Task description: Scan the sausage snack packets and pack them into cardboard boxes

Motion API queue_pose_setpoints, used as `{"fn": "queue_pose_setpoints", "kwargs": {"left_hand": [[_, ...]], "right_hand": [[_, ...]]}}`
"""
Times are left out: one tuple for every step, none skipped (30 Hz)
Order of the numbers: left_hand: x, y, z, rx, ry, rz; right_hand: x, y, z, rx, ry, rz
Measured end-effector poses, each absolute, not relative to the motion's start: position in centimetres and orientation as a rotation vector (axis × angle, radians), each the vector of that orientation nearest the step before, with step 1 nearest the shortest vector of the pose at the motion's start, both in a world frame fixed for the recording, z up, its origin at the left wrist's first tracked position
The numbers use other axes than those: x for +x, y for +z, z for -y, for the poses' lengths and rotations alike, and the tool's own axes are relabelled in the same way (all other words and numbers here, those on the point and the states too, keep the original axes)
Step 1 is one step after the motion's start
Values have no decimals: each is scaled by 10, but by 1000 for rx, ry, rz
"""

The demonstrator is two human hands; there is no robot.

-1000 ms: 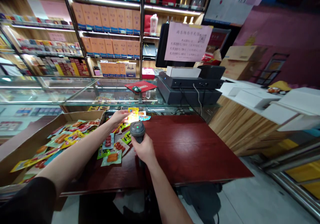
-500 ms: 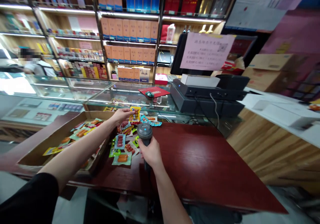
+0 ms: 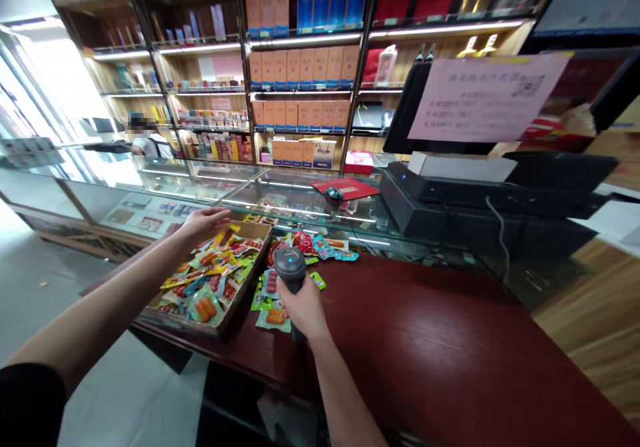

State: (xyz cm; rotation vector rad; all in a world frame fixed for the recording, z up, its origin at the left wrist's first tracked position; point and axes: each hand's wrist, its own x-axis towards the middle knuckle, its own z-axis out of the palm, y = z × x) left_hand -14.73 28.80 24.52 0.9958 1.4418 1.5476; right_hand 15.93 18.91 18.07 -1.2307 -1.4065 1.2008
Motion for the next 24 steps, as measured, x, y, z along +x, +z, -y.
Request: {"fn": "queue_pose_setpoints", "kwargs": {"left_hand": [[-141,244,-291,999,1543,-1407],[-133,241,-295,1011,1531,-1372],[-121,238,-300,1046,1508,-1349],[-107,235,-305,1082,1479,-1326],[-91,231,-310,1116,1437,-1307],[-74,227,-315,1151,1388,-1290],[-55,223,-320,1189,1334,-1277],[-35,219,-324,1234,1273,-1267],[-15,215,-328,1290,1199,-1260],[3,211,-331,1354,1103,-1257],[21,206,-334,1428,988,-1256],[37,200,-335,1514,857,-1262],[50,194,-336,1608,712,-1276],[60,187,-337,1703,575,-1300],[67,179,-337,1802,462,-1333],[70,171,-336,1906,378,-1373],[72,164,-335,2007,319,-1416],[71,157,-335,2103,286,-1460],[68,151,-334,2179,251,-1498],[65,147,-334,2227,210,-1516],[62,144,-334,2247,156,-1521],[59,143,-335,2243,103,-1515],[57,143,-335,2229,56,-1500],[57,144,-336,2220,19,-1484]], "right_hand": [[162,180,-189,-1229,1198,1396],[165,179,-189,-1230,1189,1384],[170,179,-189,-1235,1176,1374],[176,178,-190,-1245,1158,1364],[182,177,-190,-1261,1139,1355],[189,176,-190,-1279,1119,1347],[197,175,-190,-1298,1098,1336],[205,174,-191,-1316,1079,1324],[213,173,-190,-1336,1060,1309],[221,172,-190,-1356,1042,1289],[229,171,-190,-1376,1030,1269],[236,169,-189,-1392,1021,1248],[244,168,-188,-1403,1016,1229],[250,166,-187,-1409,1012,1212],[257,164,-185,-1413,1008,1200],[263,162,-183,-1415,1003,1193],[268,160,-181,-1420,996,1190],[272,158,-179,-1425,990,1184],[276,156,-177,-1431,983,1176],[278,154,-175,-1437,979,1164],[279,153,-174,-1443,978,1148],[278,151,-173,-1446,982,1129],[277,151,-173,-1446,989,1113],[275,150,-173,-1442,998,1104]]}}
